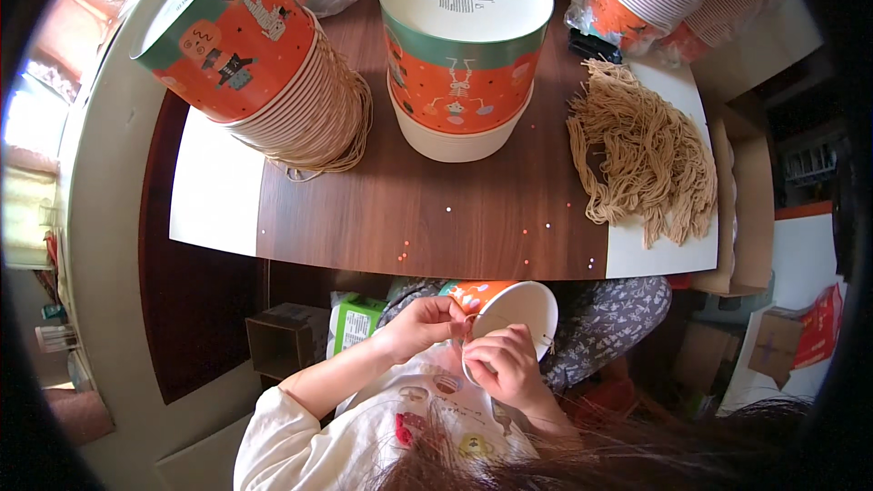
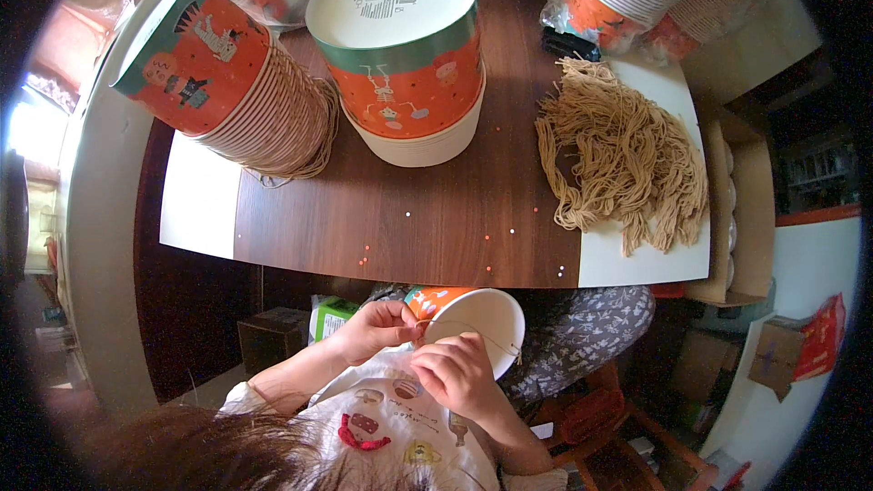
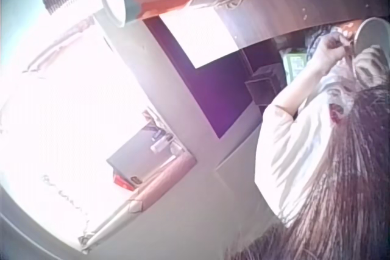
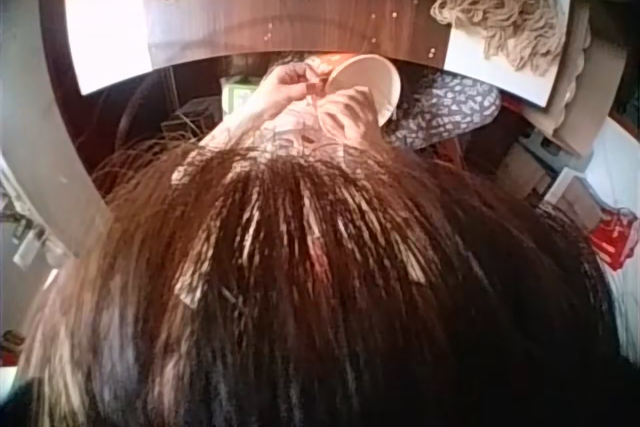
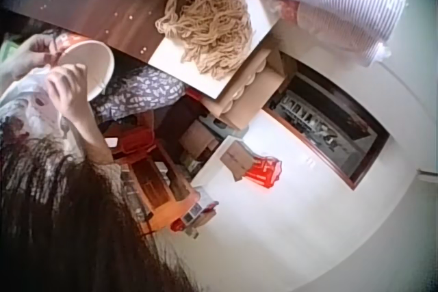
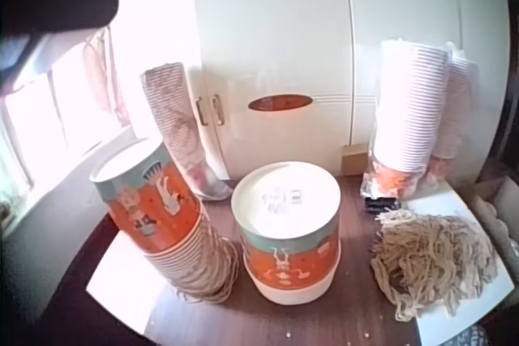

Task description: Attaching string handles to decorative paper buckets.

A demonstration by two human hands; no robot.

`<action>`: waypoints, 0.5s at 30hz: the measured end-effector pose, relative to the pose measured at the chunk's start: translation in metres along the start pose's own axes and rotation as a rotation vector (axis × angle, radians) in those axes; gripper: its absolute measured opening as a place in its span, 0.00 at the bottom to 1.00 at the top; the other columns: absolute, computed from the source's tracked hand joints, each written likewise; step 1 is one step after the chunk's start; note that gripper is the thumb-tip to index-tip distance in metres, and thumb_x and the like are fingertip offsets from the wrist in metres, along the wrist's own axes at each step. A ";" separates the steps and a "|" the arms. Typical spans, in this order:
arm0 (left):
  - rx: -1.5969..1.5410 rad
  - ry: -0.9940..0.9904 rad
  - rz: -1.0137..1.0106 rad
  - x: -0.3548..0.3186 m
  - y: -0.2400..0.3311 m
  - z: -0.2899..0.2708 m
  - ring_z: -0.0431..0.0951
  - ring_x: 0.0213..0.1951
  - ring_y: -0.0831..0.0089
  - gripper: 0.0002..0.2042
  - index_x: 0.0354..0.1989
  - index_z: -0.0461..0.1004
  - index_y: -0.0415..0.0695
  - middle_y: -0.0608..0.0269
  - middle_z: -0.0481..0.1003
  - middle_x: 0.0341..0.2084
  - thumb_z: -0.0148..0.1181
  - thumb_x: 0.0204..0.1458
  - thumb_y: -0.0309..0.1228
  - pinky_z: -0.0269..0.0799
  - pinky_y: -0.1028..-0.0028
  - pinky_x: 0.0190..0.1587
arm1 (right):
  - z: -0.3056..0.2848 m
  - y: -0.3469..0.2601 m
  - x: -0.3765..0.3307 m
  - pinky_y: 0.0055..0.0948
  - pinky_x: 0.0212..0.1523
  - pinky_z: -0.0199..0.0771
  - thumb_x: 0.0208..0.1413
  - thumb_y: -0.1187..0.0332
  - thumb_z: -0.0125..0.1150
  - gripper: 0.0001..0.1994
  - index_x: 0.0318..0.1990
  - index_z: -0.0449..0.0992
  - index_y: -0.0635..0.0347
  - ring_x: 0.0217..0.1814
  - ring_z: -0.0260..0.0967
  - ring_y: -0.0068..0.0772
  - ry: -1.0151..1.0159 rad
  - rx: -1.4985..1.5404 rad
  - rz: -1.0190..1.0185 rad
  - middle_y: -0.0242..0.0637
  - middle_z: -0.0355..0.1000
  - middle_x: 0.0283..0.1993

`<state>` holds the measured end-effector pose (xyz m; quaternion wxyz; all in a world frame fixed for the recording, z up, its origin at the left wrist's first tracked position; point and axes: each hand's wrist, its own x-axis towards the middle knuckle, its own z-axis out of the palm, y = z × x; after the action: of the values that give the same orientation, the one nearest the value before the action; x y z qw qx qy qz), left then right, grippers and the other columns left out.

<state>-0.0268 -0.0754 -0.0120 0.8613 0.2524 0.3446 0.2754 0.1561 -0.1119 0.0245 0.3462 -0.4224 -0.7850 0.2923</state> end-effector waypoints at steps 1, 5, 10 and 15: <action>-0.002 0.000 0.001 0.000 0.000 0.000 0.72 0.35 0.82 0.01 0.29 0.69 0.40 0.67 0.74 0.28 0.55 0.51 0.23 0.67 0.80 0.42 | 0.004 0.000 -0.002 0.30 0.41 0.59 0.44 0.69 0.61 0.07 0.32 0.70 0.53 0.36 0.67 0.26 0.005 -0.051 -0.010 0.24 0.71 0.35; 0.057 -0.003 -0.017 -0.001 0.004 -0.001 0.72 0.33 0.82 0.02 0.29 0.69 0.39 0.67 0.74 0.28 0.55 0.50 0.23 0.68 0.81 0.39 | 0.009 -0.009 0.002 0.28 0.40 0.57 0.41 0.69 0.62 0.05 0.28 0.72 0.51 0.34 0.66 0.25 -0.056 -0.207 -0.054 0.26 0.72 0.32; 0.260 0.012 0.032 -0.001 0.007 -0.001 0.71 0.30 0.84 0.03 0.29 0.69 0.39 0.68 0.73 0.26 0.56 0.50 0.24 0.68 0.83 0.34 | 0.005 0.004 0.002 0.28 0.38 0.61 0.43 0.67 0.64 0.07 0.30 0.74 0.53 0.34 0.66 0.27 0.038 -0.050 0.091 0.27 0.70 0.33; 0.349 -0.007 0.105 -0.003 0.011 0.003 0.71 0.29 0.84 0.04 0.29 0.68 0.38 0.68 0.72 0.25 0.57 0.50 0.24 0.68 0.83 0.34 | 0.010 0.012 0.006 0.30 0.34 0.63 0.38 0.69 0.67 0.10 0.31 0.75 0.55 0.32 0.65 0.32 0.085 -0.043 0.216 0.28 0.68 0.30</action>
<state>-0.0298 -0.0698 -0.0023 0.7900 0.4165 0.3706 0.2550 0.1514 -0.1031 0.0114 0.3366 -0.5240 -0.7256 0.2927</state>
